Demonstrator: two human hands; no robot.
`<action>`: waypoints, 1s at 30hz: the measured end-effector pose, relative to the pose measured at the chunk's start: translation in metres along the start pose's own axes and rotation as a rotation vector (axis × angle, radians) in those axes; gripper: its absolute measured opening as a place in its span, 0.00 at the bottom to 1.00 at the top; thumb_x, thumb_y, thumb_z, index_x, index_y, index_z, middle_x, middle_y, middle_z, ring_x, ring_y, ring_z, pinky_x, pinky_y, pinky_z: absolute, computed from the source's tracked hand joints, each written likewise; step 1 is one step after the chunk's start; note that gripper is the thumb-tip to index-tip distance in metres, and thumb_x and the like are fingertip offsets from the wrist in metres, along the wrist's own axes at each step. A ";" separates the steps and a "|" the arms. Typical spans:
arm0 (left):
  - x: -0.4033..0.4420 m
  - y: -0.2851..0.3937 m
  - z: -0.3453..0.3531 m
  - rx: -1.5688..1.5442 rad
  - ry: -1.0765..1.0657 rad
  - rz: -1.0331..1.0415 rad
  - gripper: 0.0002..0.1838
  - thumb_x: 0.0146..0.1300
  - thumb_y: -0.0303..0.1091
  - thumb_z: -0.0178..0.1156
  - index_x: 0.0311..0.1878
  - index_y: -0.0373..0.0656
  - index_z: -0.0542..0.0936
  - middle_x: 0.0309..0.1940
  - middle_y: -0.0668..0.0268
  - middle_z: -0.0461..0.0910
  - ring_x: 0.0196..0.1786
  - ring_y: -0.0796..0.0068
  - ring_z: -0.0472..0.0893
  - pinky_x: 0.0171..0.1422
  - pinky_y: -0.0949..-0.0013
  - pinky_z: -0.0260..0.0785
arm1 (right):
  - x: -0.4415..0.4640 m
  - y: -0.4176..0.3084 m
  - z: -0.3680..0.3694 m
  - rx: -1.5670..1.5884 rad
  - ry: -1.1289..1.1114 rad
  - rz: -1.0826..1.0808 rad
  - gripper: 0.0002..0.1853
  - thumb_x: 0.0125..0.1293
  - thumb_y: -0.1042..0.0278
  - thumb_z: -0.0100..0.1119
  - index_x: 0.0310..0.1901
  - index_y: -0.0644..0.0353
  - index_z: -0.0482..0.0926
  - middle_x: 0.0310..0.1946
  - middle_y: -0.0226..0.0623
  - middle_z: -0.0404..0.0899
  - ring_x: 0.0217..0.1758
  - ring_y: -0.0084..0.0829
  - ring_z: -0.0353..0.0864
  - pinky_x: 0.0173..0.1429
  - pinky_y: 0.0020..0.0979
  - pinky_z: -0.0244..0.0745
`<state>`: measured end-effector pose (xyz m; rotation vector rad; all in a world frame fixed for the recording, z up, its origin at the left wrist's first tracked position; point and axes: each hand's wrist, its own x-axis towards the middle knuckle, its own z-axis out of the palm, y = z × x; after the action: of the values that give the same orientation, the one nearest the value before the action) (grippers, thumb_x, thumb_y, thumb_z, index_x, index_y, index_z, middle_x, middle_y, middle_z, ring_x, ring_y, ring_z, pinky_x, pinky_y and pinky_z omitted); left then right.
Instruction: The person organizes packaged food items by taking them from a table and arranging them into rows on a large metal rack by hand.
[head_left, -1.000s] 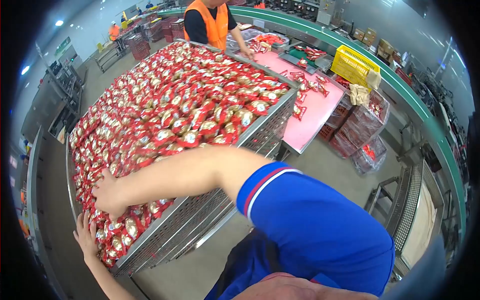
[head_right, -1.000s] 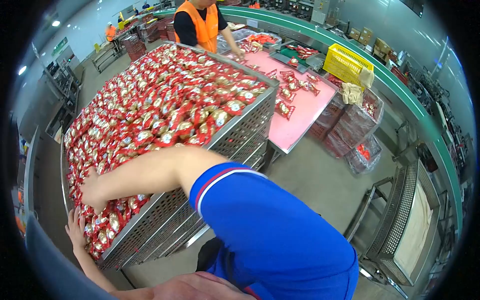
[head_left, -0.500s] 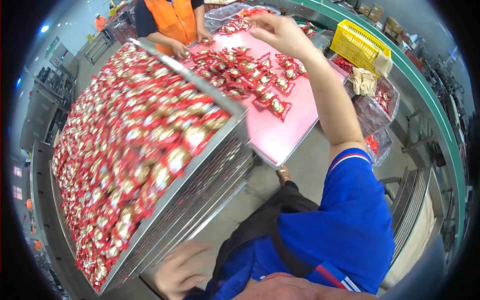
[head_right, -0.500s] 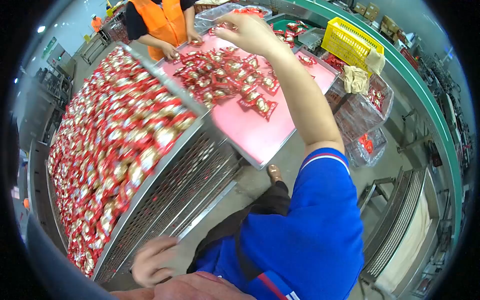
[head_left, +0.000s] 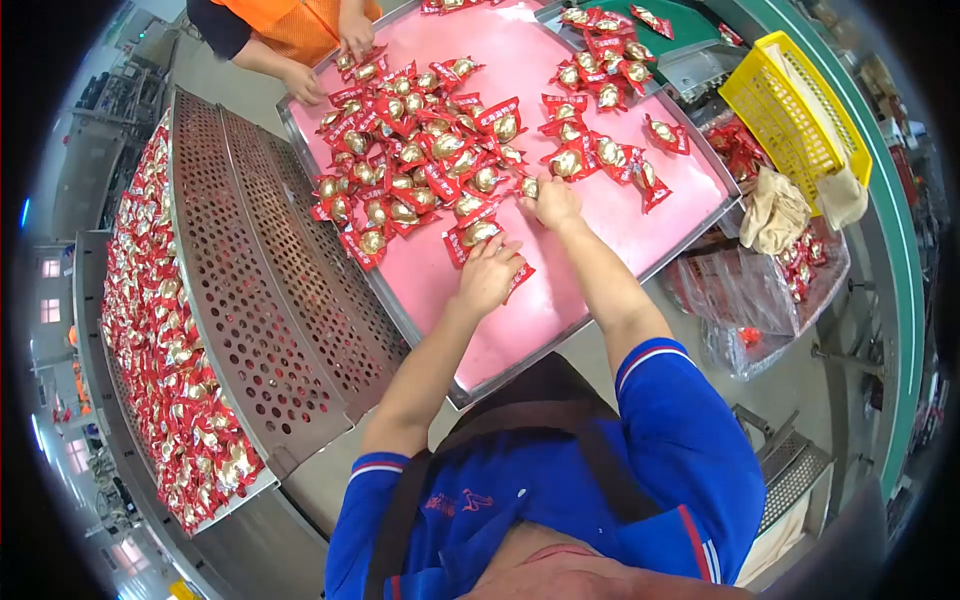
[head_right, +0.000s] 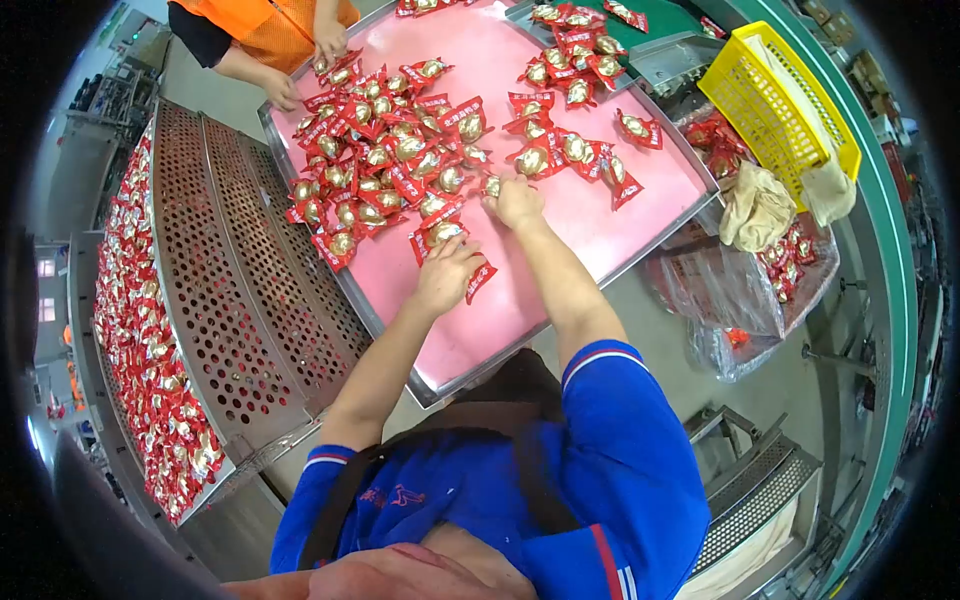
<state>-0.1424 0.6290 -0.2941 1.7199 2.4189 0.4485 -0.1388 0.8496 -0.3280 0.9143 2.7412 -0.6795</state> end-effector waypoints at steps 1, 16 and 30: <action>0.006 -0.002 0.008 0.026 -0.097 -0.047 0.18 0.61 0.32 0.55 0.54 0.46 0.82 0.59 0.63 0.78 0.62 0.59 0.76 0.62 0.52 0.71 | -0.004 0.003 -0.004 -0.007 -0.027 -0.029 0.26 0.60 0.48 0.66 0.58 0.48 0.76 0.55 0.48 0.76 0.55 0.48 0.82 0.54 0.49 0.78; -0.108 0.031 0.051 -0.725 0.414 -1.094 0.25 0.60 0.36 0.69 0.57 0.39 0.73 0.41 0.58 0.82 0.44 0.66 0.83 0.51 0.64 0.76 | -0.141 0.007 0.053 0.004 0.023 -1.045 0.21 0.63 0.67 0.58 0.58 0.43 0.80 0.55 0.37 0.75 0.53 0.41 0.78 0.53 0.46 0.75; -0.114 0.040 0.053 -0.625 0.216 -1.004 0.32 0.60 0.39 0.66 0.66 0.48 0.66 0.45 0.54 0.83 0.44 0.52 0.84 0.49 0.53 0.75 | -0.083 -0.059 0.019 0.080 0.022 -0.646 0.26 0.64 0.53 0.62 0.65 0.43 0.72 0.48 0.48 0.77 0.45 0.49 0.83 0.46 0.47 0.80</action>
<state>-0.0526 0.5425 -0.3381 0.1547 2.4857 1.0664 -0.1080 0.7558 -0.2981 0.0139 3.0431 -0.8754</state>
